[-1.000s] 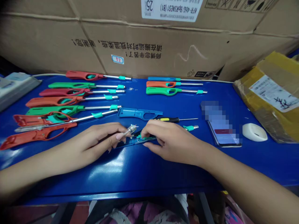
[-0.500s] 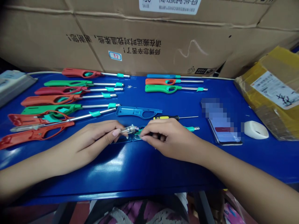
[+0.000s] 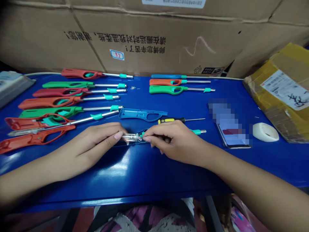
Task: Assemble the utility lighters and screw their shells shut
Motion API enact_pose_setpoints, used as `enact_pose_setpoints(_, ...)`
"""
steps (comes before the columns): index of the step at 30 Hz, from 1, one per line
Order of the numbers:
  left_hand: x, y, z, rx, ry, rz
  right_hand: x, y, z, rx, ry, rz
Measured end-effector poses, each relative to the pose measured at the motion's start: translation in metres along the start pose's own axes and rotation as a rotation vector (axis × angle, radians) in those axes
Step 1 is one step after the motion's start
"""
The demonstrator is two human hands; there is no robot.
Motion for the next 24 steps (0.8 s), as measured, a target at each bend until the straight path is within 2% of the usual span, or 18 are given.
enact_pose_setpoints(7, 0.0001, -0.0013, 0.0012, 0.006, -0.002, -0.011, -0.0013, 0.0078, 0.0004, -0.096, 0.036, 0.131)
enact_pose_setpoints(24, -0.0002, -0.0017, -0.0024, 0.041, 0.016, -0.03, -0.0019, 0.0092, -0.0015, -0.145, 0.058, 0.154)
Point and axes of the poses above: each hand's wrist, its own x-axis towards the middle knuckle, its own z-axis out of the back of the hand, y = z × x, the point moved 6 cm from there along x, towards the middle knuckle, and after that the axes turned 1 degree about x, right-handed, at the moved point
